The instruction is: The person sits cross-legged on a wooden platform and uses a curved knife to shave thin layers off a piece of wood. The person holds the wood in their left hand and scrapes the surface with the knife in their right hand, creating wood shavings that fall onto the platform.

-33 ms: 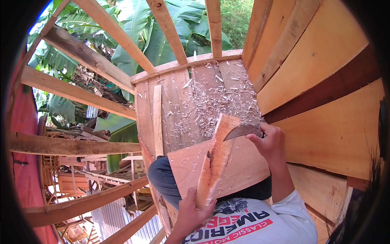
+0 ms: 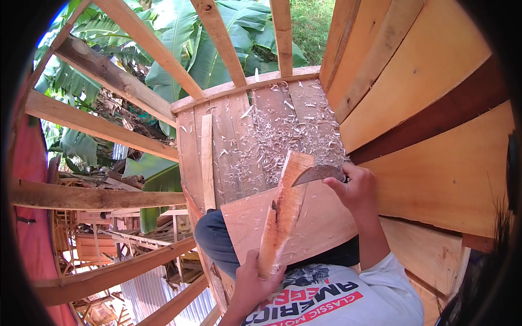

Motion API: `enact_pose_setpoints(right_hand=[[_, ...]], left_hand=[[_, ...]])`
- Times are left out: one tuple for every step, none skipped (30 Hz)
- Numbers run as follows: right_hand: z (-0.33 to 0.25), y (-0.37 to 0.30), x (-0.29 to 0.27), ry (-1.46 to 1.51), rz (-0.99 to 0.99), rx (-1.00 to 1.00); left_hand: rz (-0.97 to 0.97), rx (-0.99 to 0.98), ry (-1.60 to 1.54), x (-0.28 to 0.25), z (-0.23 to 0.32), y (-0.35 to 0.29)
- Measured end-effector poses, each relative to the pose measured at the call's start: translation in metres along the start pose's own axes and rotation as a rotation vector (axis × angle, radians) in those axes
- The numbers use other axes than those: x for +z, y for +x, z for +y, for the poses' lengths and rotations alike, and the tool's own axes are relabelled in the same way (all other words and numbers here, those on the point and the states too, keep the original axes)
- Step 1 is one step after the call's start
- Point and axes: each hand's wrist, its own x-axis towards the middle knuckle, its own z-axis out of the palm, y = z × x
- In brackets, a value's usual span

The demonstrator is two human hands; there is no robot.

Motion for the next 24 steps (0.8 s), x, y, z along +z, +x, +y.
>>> enact_pose_setpoints(right_hand=[[-0.002, 0.001, 0.002, -0.002, 0.0, 0.008], [-0.004, 0.0, 0.003, 0.011, -0.009, -0.001], [-0.007, -0.001, 0.004, 0.028, -0.018, -0.012], [-0.01, -0.003, 0.004, 0.04, -0.024, -0.017], [-0.015, -0.009, 0.005, 0.07, -0.06, -0.052], [-0.021, -0.018, 0.008, 0.102, -0.097, -0.091], [-0.023, -0.022, 0.009, 0.13, -0.136, -0.128], [-0.021, -0.02, 0.01, 0.126, -0.1, -0.12], [-0.019, -0.017, 0.014, 0.131, -0.07, -0.118], [-0.017, -0.013, 0.014, 0.135, -0.04, -0.117], [-0.01, -0.006, 0.008, 0.132, -0.036, 0.012], [-0.003, 0.005, 0.004, 0.145, -0.032, 0.134], [0.001, 0.011, 0.0, 0.158, -0.031, 0.255], [0.0, 0.008, -0.002, 0.11, 0.004, 0.128], [-0.005, 0.001, -0.003, 0.167, -0.024, 0.085], [-0.012, -0.006, -0.003, 0.224, -0.053, 0.042], [-0.017, -0.01, -0.004, 0.282, -0.082, -0.001], [-0.017, -0.009, -0.006, 0.297, -0.11, 0.032], [-0.018, -0.009, -0.007, 0.344, -0.111, 0.096], [-0.019, -0.008, -0.007, 0.39, -0.113, 0.16], [-0.018, -0.007, -0.008, 0.437, -0.11, 0.225], [-0.014, -0.012, -0.007, 0.512, -0.161, 0.266], [-0.006, -0.022, -0.004, 0.587, -0.213, 0.308], [-0.007, -0.028, -0.004, 0.663, -0.263, 0.354]], left_hand=[[0.021, 0.014, -0.006, -0.001, -0.002, 0.002], [0.046, 0.017, 0.011, -0.001, -0.003, 0.003], [0.075, 0.02, 0.032, -0.002, -0.006, 0.004], [0.097, 0.027, 0.05, -0.003, -0.007, 0.005], [0.101, 0.033, 0.067, -0.005, -0.008, 0.006], [0.11, 0.039, 0.083, -0.007, -0.009, 0.006], [0.116, 0.044, 0.095, -0.008, -0.01, 0.007], [0.119, 0.045, 0.064, -0.007, -0.01, 0.009], [0.119, 0.044, 0.07, -0.008, -0.012, 0.009], [0.119, 0.043, 0.074, -0.008, -0.014, 0.01], [0.119, 0.042, 0.077, -0.007, -0.016, 0.009], [0.119, 0.059, 0.064, -0.007, -0.02, 0.007], [0.119, 0.075, 0.051, -0.006, -0.025, 0.003], [0.121, 0.09, 0.037, -0.006, -0.028, 0.001], [0.11, 0.085, 0.029, -0.006, -0.023, 0.001], [0.1, 0.079, 0.021, -0.007, -0.016, 0.003], [0.09, 0.073, 0.013, -0.007, -0.01, 0.004], [0.098, 0.065, 0.02, -0.008, -0.01, 0.005], [0.106, 0.056, 0.027, -0.008, -0.012, 0.006], [0.114, 0.046, 0.035, -0.008, -0.012, 0.006], [0.118, 0.047, 0.016, -0.008, -0.01, 0.007], [0.121, 0.048, -0.003, -0.008, -0.009, 0.008], [0.125, 0.049, -0.02, -0.009, -0.007, 0.009], [0.129, 0.066, -0.012, -0.009, -0.006, 0.01]])
